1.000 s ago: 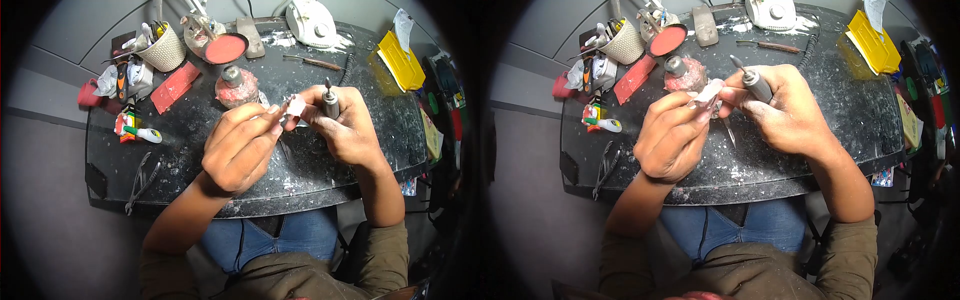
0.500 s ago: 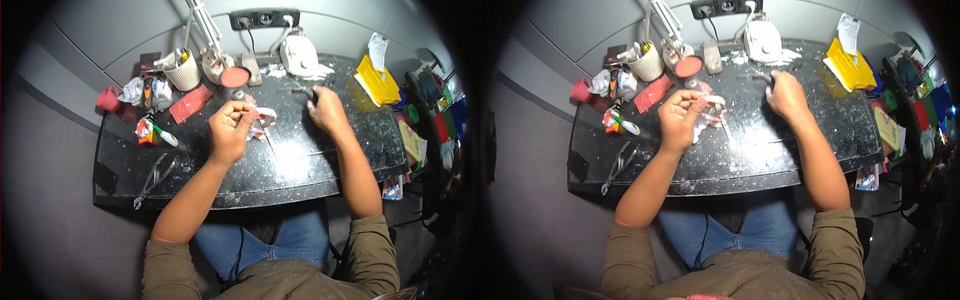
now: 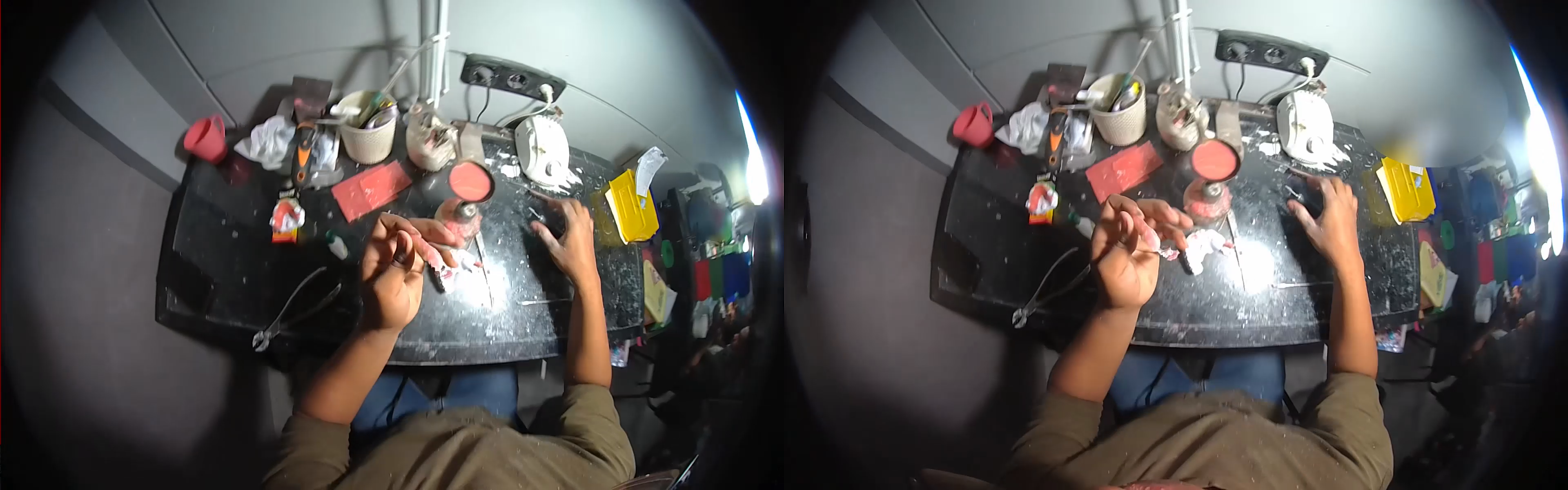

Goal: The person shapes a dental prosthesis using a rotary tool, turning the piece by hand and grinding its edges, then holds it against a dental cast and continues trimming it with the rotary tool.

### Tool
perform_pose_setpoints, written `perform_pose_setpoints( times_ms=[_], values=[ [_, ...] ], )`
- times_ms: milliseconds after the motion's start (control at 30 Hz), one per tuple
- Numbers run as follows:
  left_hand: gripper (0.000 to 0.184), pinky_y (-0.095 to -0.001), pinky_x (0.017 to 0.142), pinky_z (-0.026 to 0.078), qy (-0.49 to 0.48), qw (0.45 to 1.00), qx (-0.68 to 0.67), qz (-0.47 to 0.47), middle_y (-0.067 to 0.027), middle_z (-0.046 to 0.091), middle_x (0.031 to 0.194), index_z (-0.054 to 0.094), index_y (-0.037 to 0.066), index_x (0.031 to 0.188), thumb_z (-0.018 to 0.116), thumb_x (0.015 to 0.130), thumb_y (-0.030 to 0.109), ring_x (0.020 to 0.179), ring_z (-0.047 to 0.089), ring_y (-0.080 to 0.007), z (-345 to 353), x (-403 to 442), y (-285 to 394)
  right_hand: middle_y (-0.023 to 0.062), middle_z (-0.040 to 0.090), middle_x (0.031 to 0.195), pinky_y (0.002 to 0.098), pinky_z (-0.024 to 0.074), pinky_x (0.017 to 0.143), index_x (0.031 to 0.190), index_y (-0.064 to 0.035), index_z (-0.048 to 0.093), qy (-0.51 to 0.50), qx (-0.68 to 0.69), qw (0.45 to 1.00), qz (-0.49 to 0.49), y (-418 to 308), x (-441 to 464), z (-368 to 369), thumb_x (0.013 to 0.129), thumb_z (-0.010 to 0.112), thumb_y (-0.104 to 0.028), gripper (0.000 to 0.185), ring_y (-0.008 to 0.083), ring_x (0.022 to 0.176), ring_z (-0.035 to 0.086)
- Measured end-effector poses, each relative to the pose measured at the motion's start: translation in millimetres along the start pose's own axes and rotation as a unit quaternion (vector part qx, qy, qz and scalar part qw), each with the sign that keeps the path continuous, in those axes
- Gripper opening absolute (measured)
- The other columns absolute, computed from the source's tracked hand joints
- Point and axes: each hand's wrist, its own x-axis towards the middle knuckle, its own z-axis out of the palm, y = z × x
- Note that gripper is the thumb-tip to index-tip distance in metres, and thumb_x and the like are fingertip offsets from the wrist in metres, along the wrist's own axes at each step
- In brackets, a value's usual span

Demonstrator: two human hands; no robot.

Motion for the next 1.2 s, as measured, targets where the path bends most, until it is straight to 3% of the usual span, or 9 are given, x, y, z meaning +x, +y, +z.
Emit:
perform_pose_setpoints(
  times_ms=[33, 100, 267, 533, 633, 867, 1033, 1100, 1200],
  values=[
    [0.025, -0.0404, 0.064, 0.059, 0.007, 1.000, 0.001, -0.011, -0.0221, 0.069, 0.095, 0.052, 0.007, 0.108, 0.057, 0.111, 0.031, 0.082, 0.073, -0.0361, -2, -5, 9, 0.0160, 0.070, 0.109, 0.0467, 0.0495, 0.095, 0.108, -0.0041, 0.074, -0.031, 0.042, 0.997, -0.051, -7, 5, 1, 0.083, 0.089, -0.025, 0.037, 0.0368, 0.107, 0.065],
    [0.025, -0.0382, 0.060, 0.057, 0.050, 0.997, -0.019, -0.051, -0.0213, 0.070, 0.092, 0.052, 0.007, 0.108, 0.057, 0.112, 0.031, 0.076, 0.073, -0.0347, -14, -15, 21, 0.0161, 0.070, 0.100, 0.0458, 0.0508, 0.090, 0.100, -0.0041, 0.072, -0.114, 0.108, 0.977, -0.144, -42, 12, -9, 0.082, 0.089, -0.018, 0.028, 0.0377, 0.098, 0.065],
    [0.020, -0.0314, 0.051, 0.051, 0.218, 0.967, -0.020, -0.134, -0.0187, 0.071, 0.088, 0.057, 0.006, 0.102, 0.059, 0.111, 0.023, 0.067, 0.073, -0.0289, -24, -39, 26, 0.0161, 0.069, 0.100, 0.0471, 0.0531, 0.088, 0.097, -0.0060, 0.074, -0.238, 0.142, 0.959, -0.058, -97, -10, -5, 0.086, 0.084, -0.018, 0.019, 0.0391, 0.100, 0.065],
    [0.019, -0.0298, 0.052, 0.053, 0.255, 0.940, 0.073, -0.215, -0.0209, 0.074, 0.093, 0.051, 0.004, 0.103, 0.059, 0.111, 0.020, 0.069, 0.076, -0.0245, 19, -31, 107, 0.0179, 0.073, 0.089, 0.0478, 0.0573, 0.073, 0.093, -0.0026, 0.073, -0.205, 0.145, 0.966, 0.066, -114, -25, -17, 0.092, 0.079, -0.016, 0.015, 0.0374, 0.081, 0.072],
    [0.019, -0.0307, 0.052, 0.054, 0.238, 0.933, 0.119, -0.241, -0.0187, 0.075, 0.095, 0.055, 0.006, 0.105, 0.061, 0.110, 0.023, 0.071, 0.076, -0.0257, 36, -15, 131, 0.0194, 0.075, 0.085, 0.0384, 0.0570, 0.062, 0.093, -0.0010, 0.072, -0.201, 0.213, 0.931, 0.217, -119, -24, -53, 0.095, 0.082, -0.023, 0.024, 0.0266, 0.066, 0.075],
    [0.019, -0.0313, 0.059, 0.058, 0.106, 0.911, 0.197, -0.346, -0.0194, 0.076, 0.102, 0.055, 0.004, 0.111, 0.060, 0.110, 0.022, 0.075, 0.077, -0.0257, 106, 28, 147, 0.0030, 0.072, 0.092, 0.0269, 0.0602, 0.075, 0.098, -0.0018, 0.073, -0.061, 0.423, 0.873, 0.234, -166, -13, -159, 0.085, 0.088, -0.002, 0.020, 0.0093, 0.085, 0.068],
    [0.019, -0.0335, 0.068, 0.061, 0.012, 0.890, 0.192, -0.413, -0.0212, 0.076, 0.109, 0.056, 0.003, 0.116, 0.059, 0.110, 0.020, 0.085, 0.078, -0.0278, 146, 52, 139, 0.0038, 0.070, 0.103, 0.0271, 0.0601, 0.078, 0.102, -0.0012, 0.073, -0.029, 0.500, 0.830, 0.246, -183, -9, -197, 0.084, 0.085, 0.006, 0.022, 0.0101, 0.091, 0.067],
    [0.020, -0.0361, 0.072, 0.062, -0.005, 0.885, 0.171, -0.433, -0.0241, 0.075, 0.115, 0.055, 0.002, 0.119, 0.056, 0.111, 0.020, 0.091, 0.079, -0.0314, 153, 57, 129, 0.0057, 0.069, 0.106, 0.0283, 0.0601, 0.082, 0.116, -0.0005, 0.070, -0.026, 0.614, 0.707, 0.350, -182, -14, -204, 0.084, 0.085, 0.008, 0.036, 0.0113, 0.093, 0.067],
    [0.022, -0.0370, 0.074, 0.065, 0.006, 0.882, 0.124, -0.454, -0.0258, 0.073, 0.117, 0.053, 0.001, 0.122, 0.055, 0.112, 0.021, 0.094, 0.079, -0.0314, 162, 60, 117, 0.0062, 0.068, 0.107, 0.0294, 0.0591, 0.087, 0.129, -0.0003, 0.064, 0.028, 0.622, 0.729, 0.285, -172, -19, -208, 0.083, 0.086, 0.008, 0.052, 0.0123, 0.097, 0.067]
  ],
)
